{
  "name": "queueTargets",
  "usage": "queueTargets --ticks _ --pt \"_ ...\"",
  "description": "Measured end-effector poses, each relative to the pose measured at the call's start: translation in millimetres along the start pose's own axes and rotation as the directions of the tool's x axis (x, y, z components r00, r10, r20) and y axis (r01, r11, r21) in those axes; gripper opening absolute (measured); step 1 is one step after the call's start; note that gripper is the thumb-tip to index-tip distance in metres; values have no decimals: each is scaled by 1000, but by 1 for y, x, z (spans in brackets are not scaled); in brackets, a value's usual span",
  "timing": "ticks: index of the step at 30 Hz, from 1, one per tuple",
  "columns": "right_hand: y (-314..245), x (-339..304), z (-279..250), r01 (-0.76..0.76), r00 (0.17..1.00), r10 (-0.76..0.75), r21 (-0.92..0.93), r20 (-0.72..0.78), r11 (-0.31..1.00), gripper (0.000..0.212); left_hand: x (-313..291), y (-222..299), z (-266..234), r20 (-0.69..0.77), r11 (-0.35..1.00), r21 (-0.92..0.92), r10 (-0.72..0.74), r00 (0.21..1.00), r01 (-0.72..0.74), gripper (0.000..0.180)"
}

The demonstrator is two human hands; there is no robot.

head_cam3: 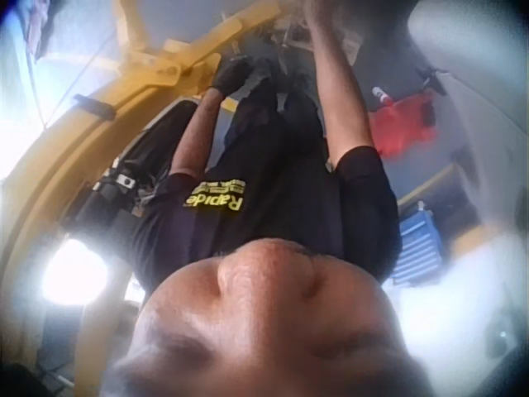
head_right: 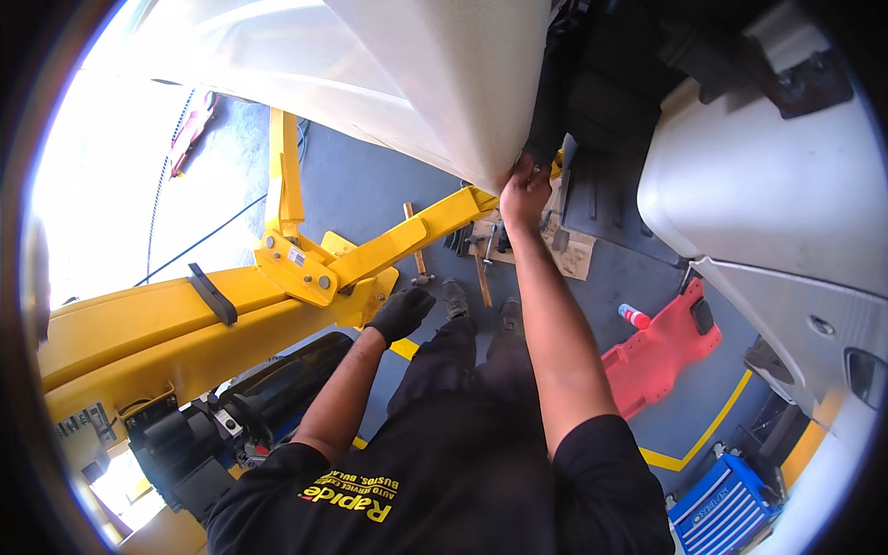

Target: The person works under a white van raised on a yellow lift, using a ratchet to loosen and tighten bolts on the suspension area. They retrieve a tool from a blue toolbox, apply spray lubricant, and continue fastening components under the vehicle.

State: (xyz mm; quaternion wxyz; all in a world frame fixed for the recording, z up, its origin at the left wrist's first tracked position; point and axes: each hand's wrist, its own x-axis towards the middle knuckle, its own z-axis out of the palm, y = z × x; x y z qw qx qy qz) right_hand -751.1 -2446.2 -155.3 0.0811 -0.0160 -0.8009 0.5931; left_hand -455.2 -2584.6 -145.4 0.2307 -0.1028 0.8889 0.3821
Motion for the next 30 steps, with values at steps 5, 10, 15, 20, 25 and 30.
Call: queueTargets --ticks 5,10,15,20,25,30 --pt "18 5 2 174 984 -172 62 -44 983 40 -6 14 -11 -75 996 41 78 994 -75 25" --pt "27 7 2 158 987 -161 -148 -11 976 47 -19 -7 9 -84 993 -97 -71 994 62 29" --pt "-6 14 -15 -289 934 308 -125 180 949 49 -36 -4 24 15 906 -281 -327 945 318 34" --pt "13 1 -1 173 985 -174 -28 -20 984 47 -34 -25 42 -154 976 -194 -128 980 97 35" --pt "23 12 3 124 991 -128 -93 -36 988 45 -25 -3 24 -129 965 -234 -154 979 121 33" --pt "22 21 -9 -70 978 110 -214 179 974 48 -41 -41 50 -170 970 -225 -129 977 89 31"
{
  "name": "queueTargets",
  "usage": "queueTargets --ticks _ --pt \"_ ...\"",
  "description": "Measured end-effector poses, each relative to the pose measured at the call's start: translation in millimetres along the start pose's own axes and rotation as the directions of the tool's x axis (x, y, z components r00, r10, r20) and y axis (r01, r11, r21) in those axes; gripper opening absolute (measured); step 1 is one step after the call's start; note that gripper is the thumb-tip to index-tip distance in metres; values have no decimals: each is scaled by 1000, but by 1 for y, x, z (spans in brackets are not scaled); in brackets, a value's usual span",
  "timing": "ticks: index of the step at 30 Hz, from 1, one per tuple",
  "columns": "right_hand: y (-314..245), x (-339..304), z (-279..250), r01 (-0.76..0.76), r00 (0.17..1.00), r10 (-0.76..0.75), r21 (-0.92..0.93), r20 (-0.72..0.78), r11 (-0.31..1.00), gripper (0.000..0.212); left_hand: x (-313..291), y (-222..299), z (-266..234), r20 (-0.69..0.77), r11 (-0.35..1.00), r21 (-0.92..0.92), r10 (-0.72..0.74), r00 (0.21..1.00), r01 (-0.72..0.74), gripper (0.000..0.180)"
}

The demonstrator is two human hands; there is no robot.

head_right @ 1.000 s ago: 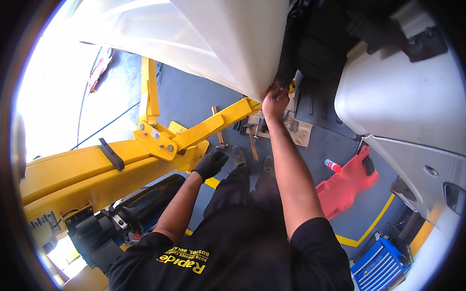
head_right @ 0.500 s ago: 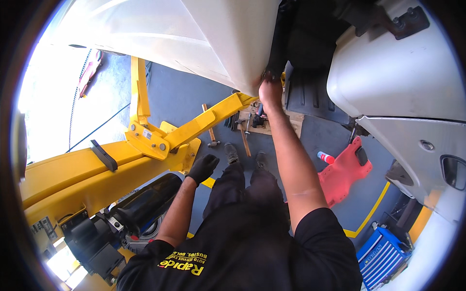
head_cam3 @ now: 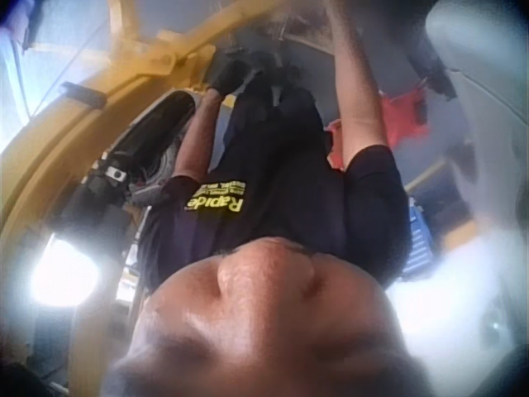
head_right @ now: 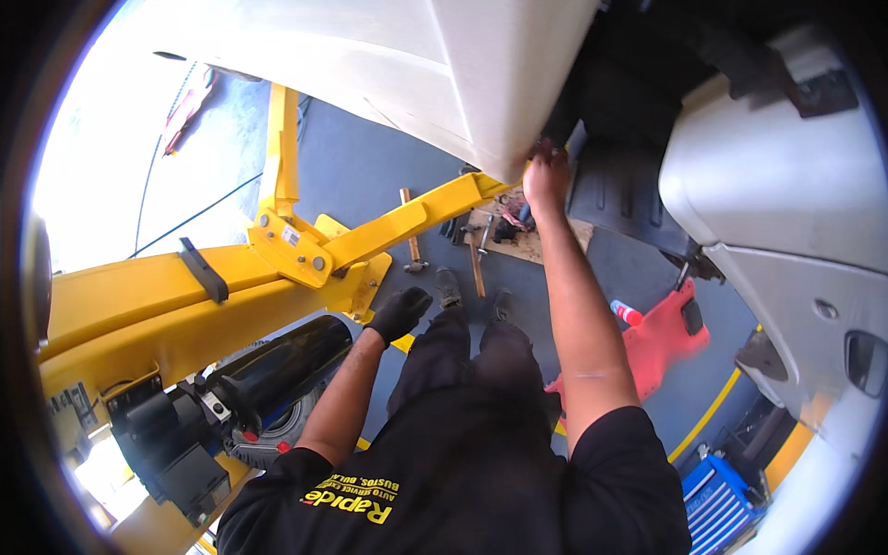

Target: The person works under a white van raised on a yellow lift, using a ratchet to loosen and tighten bolts on the suspension area. They retrieve a tool from a blue toolbox, apply spray lubricant, and continue fastening components under the vehicle.

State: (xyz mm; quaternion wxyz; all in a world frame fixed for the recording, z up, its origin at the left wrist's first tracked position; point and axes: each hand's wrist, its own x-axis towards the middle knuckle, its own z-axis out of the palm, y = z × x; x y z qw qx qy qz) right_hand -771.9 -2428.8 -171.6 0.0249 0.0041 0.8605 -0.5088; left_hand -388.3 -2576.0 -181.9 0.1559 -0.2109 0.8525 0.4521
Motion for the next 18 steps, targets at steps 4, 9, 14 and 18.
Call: queueTargets --ticks 4,9,14,18 --pt "4 -7 9 294 936 -269 85 -228 952 44 11 19 -10 70 994 97 -56 996 50 32" --pt "-6 -7 7 69 993 -60 85 -104 994 45 6 28 -13 -13 1000 23 1 1000 -1 33" --pt "49 21 14 46 989 -30 108 -145 993 41 19 19 -6 50 994 -35 -106 993 108 36" --pt "8 -11 6 339 929 -320 85 -185 937 40 17 7 10 -11 998 19 -65 998 66 36"
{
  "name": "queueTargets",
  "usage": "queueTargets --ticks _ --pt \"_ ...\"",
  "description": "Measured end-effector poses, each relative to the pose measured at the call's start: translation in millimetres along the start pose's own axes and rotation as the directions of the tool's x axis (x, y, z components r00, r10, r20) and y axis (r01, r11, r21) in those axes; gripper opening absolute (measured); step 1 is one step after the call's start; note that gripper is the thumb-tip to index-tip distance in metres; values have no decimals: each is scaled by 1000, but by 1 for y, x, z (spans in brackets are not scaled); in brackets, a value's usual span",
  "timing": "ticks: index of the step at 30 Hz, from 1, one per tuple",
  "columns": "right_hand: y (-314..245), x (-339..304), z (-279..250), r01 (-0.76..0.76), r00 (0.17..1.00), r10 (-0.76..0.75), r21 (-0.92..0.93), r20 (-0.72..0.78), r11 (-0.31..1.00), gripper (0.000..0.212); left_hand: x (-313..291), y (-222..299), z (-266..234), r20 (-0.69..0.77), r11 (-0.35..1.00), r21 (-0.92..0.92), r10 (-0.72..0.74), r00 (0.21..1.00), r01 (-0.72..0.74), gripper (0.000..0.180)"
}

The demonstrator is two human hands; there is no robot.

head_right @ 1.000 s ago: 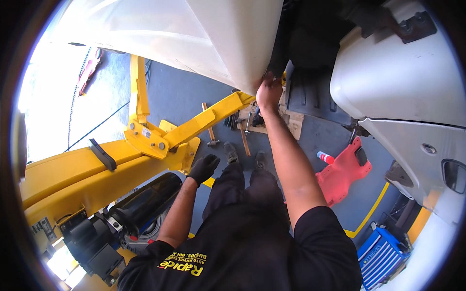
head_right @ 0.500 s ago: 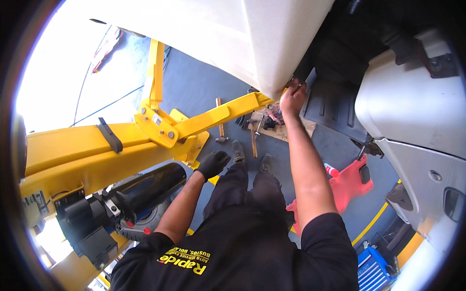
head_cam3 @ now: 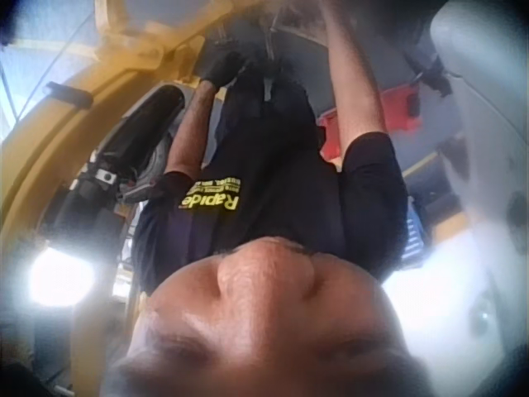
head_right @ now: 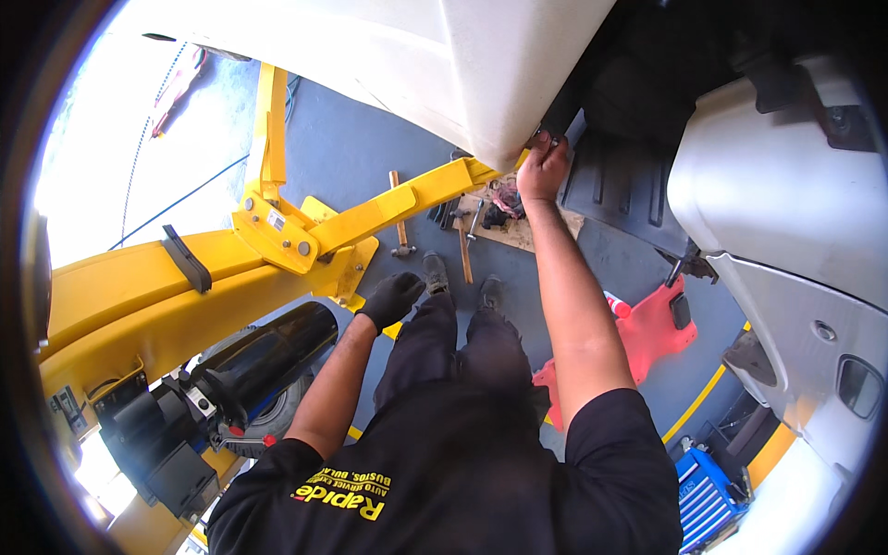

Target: The person works under a white van raised on a yellow lift, using a ratchet to loosen and tighten bolts on the suspension area. They retrieve a tool from a blue toolbox, apply spray lubricant, and continue fastening components under the vehicle.

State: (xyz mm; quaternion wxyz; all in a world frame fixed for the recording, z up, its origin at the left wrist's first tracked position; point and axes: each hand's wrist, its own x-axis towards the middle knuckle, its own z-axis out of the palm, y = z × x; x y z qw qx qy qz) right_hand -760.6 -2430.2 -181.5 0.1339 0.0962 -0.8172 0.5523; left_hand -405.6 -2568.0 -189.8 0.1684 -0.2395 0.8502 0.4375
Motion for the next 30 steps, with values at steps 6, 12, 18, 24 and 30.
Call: queueTargets --ticks 6,12,18,24,30 --pt "-37 14 -12 -532 832 523 -2 186 847 41 12 34 -19 20 1000 -14 7 1000 -7 35" --pt "-16 0 1 -319 947 317 44 47 947 40 24 29 -15 83 1000 10 -14 996 13 35" --pt "-29 -2 -4 -159 987 159 -27 14 987 46 65 23 -23 81 984 114 129 988 -138 30" --pt "-43 9 -12 -543 823 535 -10 190 839 53 186 -65 -8 -9 990 125 66 998 -64 31" --pt "16 -3 17 125 984 -108 110 -145 986 33 330 -131 44 -411 880 448 358 839 -156 43"
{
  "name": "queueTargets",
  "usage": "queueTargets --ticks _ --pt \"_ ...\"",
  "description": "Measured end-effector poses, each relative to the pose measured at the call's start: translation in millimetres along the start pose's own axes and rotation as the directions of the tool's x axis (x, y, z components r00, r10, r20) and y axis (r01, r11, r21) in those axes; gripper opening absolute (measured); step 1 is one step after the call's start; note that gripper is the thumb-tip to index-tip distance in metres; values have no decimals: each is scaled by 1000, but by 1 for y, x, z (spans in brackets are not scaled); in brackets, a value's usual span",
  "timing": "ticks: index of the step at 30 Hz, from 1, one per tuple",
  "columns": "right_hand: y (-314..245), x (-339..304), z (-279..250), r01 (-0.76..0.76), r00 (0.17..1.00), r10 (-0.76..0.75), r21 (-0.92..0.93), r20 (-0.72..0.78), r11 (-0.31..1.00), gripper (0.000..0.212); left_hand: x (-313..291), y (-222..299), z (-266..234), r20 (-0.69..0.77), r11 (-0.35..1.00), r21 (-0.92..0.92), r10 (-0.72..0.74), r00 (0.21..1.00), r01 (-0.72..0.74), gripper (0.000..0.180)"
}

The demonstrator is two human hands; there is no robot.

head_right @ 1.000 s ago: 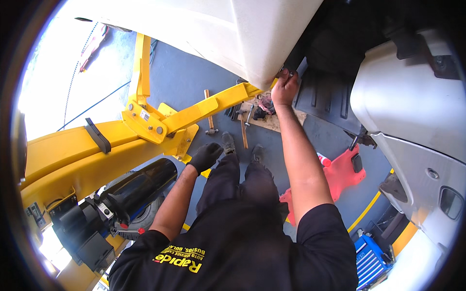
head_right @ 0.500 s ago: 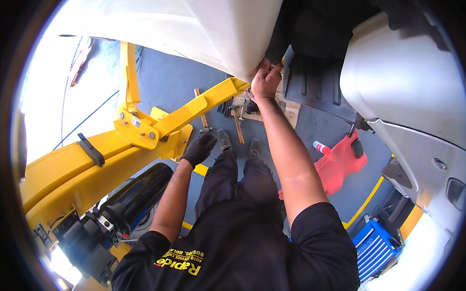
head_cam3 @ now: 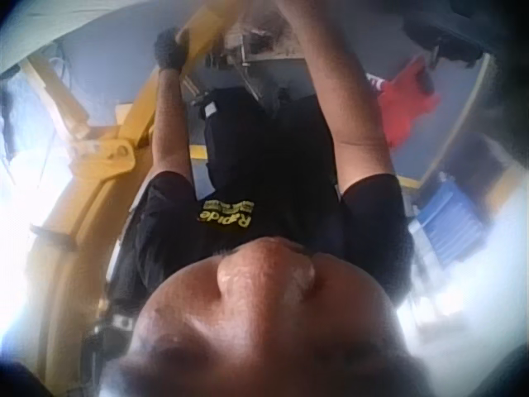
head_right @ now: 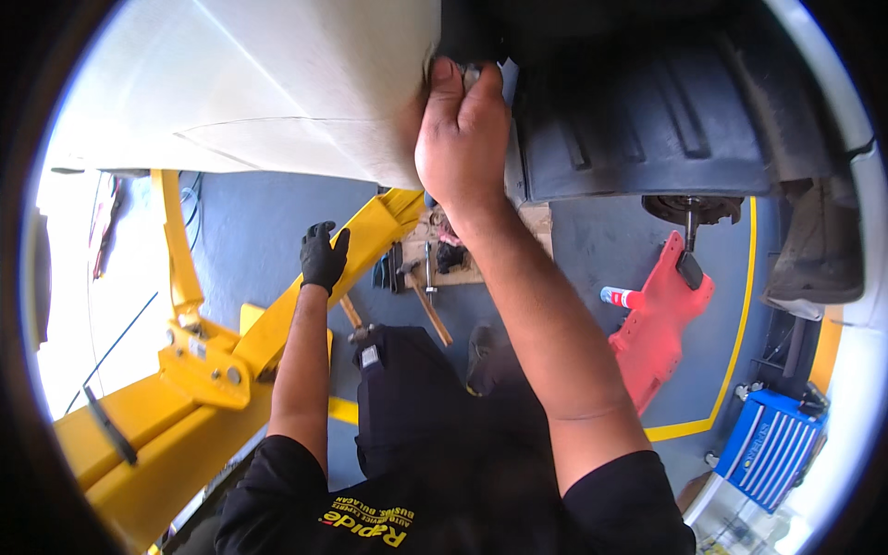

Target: The person works under a white van raised on a yellow lift, using a ratchet to loosen and tighten bolts on the suspension area. They retrieve a tool from a blue toolbox, apply spray lubricant, and continue fastening components under the vehicle.

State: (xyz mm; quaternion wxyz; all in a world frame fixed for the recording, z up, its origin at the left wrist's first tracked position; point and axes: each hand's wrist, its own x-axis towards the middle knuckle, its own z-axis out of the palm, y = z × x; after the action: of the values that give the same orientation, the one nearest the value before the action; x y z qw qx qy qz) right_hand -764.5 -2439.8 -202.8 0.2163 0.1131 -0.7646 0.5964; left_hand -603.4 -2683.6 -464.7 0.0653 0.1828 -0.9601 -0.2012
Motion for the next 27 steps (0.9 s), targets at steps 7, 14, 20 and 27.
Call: queueTargets --ticks 7,14,20,27 --pt "29 9 -9 131 926 -273 459 259 879 31 13 -5 94 -136 989 112 -78 988 94 51" --pt "38 21 14 481 852 -482 -58 -206 875 38 8 13 87 -145 984 162 -51 988 75 50" --pt "57 34 15 506 746 -606 -358 -276 785 46 -1 5 84 -152 985 169 -1 988 27 52" --pt "38 27 12 371 858 -467 -369 -216 852 51 0 4 85 -156 981 187 -25 988 54 52"
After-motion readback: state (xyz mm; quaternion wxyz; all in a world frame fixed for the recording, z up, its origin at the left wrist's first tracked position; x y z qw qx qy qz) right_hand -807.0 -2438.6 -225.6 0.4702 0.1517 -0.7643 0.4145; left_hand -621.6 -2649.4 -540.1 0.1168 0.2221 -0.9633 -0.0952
